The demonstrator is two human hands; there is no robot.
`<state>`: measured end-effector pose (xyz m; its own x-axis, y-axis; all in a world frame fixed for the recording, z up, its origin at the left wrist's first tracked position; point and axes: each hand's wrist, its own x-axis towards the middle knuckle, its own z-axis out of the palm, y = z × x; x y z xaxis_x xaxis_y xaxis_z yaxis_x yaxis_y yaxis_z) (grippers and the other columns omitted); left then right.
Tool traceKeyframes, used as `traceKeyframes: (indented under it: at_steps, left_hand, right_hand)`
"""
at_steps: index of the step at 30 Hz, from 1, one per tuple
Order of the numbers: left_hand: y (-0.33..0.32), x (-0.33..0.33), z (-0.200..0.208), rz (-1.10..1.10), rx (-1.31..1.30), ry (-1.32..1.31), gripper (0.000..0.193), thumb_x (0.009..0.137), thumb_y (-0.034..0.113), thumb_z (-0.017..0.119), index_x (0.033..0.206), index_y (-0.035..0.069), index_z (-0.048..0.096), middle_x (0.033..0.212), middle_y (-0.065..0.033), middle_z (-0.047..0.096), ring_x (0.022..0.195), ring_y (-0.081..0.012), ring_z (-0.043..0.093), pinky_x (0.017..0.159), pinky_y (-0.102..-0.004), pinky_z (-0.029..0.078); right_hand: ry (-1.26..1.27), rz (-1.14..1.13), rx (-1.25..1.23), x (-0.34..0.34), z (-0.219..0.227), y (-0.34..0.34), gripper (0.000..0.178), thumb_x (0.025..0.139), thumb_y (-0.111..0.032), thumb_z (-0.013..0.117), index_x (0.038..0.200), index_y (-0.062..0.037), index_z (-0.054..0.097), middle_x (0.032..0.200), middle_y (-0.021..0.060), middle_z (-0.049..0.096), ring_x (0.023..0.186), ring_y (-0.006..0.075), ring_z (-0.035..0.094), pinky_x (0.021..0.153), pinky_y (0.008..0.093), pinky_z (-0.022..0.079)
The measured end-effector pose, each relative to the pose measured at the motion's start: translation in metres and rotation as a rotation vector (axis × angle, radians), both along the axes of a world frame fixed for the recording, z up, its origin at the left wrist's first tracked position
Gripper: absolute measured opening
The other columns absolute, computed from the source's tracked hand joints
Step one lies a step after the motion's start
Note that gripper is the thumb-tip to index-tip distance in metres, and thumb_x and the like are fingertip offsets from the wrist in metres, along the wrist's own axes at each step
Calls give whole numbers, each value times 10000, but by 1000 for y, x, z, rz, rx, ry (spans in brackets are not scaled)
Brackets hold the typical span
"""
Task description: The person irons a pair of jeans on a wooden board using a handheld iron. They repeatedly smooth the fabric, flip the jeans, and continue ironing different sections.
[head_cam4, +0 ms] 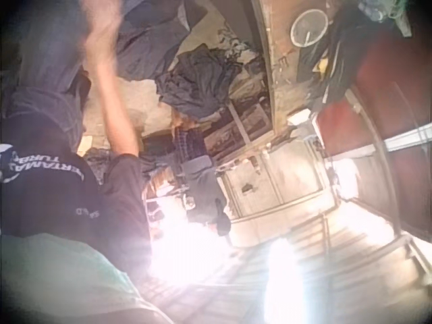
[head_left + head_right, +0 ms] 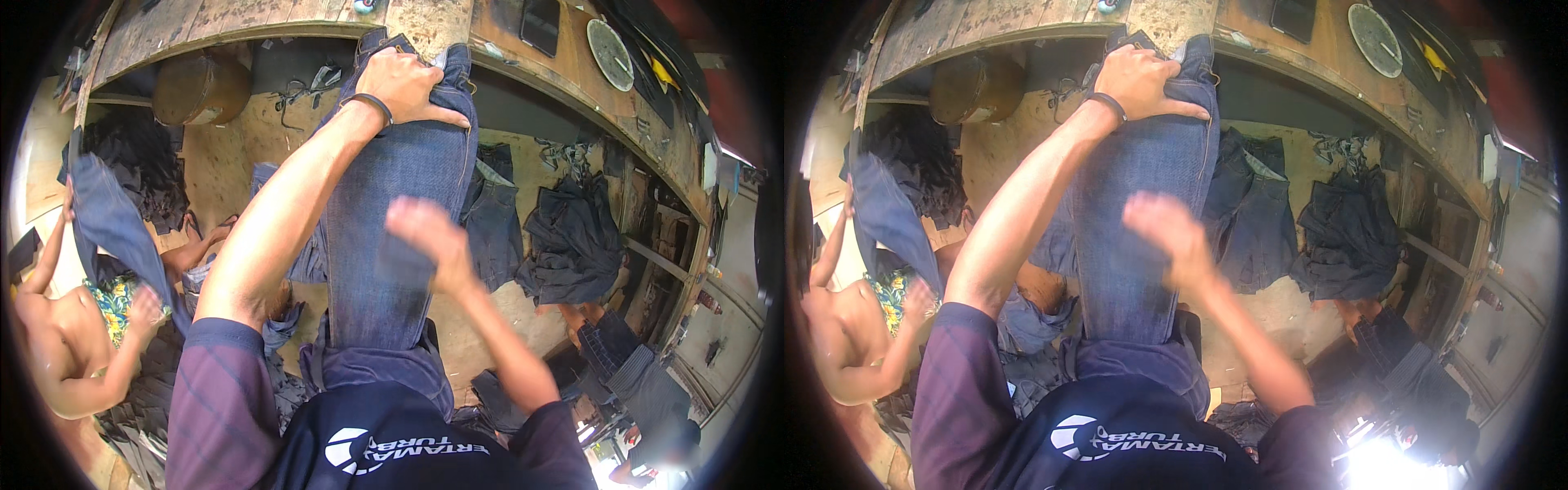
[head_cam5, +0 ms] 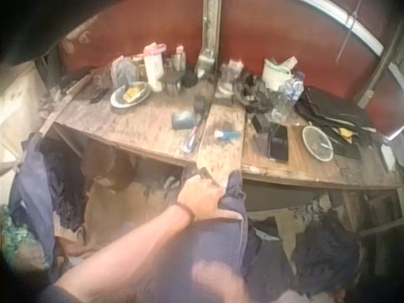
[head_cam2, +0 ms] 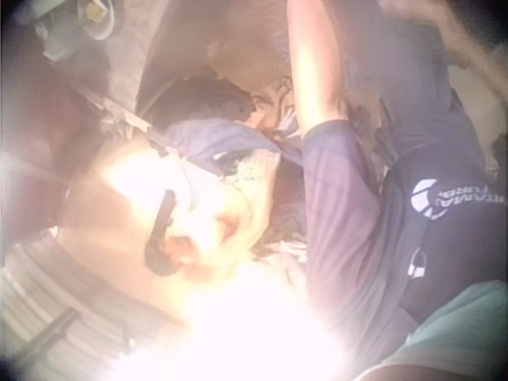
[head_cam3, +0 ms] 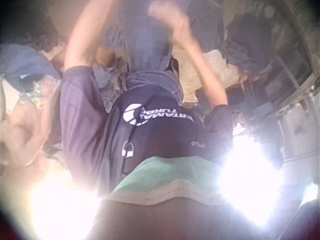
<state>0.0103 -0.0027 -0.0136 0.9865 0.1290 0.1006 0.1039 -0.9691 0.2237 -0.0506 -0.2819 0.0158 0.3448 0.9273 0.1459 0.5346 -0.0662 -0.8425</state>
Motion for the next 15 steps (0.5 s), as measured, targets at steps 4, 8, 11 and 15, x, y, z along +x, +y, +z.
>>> traceKeyframes:
  at_steps: [4, 8, 11, 15]
  left_hand:
    - [-2, 1, 2, 9, 30, -13, 913, 762, 995, 642, 845, 101, 811, 807, -124, 780, 870, -310, 784, 869, -447, 572]
    - [-2, 2, 4, 13, 20, 13, 924, 766, 999, 628, 875, 101, 817, 837, -131, 794, 897, -316, 787, 888, -448, 572]
    - [-1, 0, 3, 15, 11, -6, 928, 777, 994, 621, 861, 90, 816, 821, -156, 785, 882, -327, 788, 875, -447, 574]
    - [-3, -4, 3, 18, 13, -73, 929, 781, 992, 618, 847, 88, 817, 813, -156, 779, 882, -325, 789, 881, -450, 578]
  right_hand:
    - [343, 221, -163, -93, 8, -79, 589, 856, -39, 713, 1443, -78, 741, 1504, 141, 713, 1470, 299, 625, 1283, 499, 426]
    - [160, 176, -69, -68, -6, -76, 612, 883, -118, 778, 1489, -88, 703, 1547, 143, 681, 1493, 324, 594, 1288, 502, 414]
    - [79, 75, -137, -77, -17, -75, 507, 925, -145, 765, 1427, -79, 741, 1470, 147, 730, 1448, 329, 635, 1276, 523, 419]
    - [570, 483, -402, -92, 34, -59, 757, 700, 33, 676, 1441, -107, 743, 1515, 127, 703, 1483, 303, 600, 1275, 516, 427]
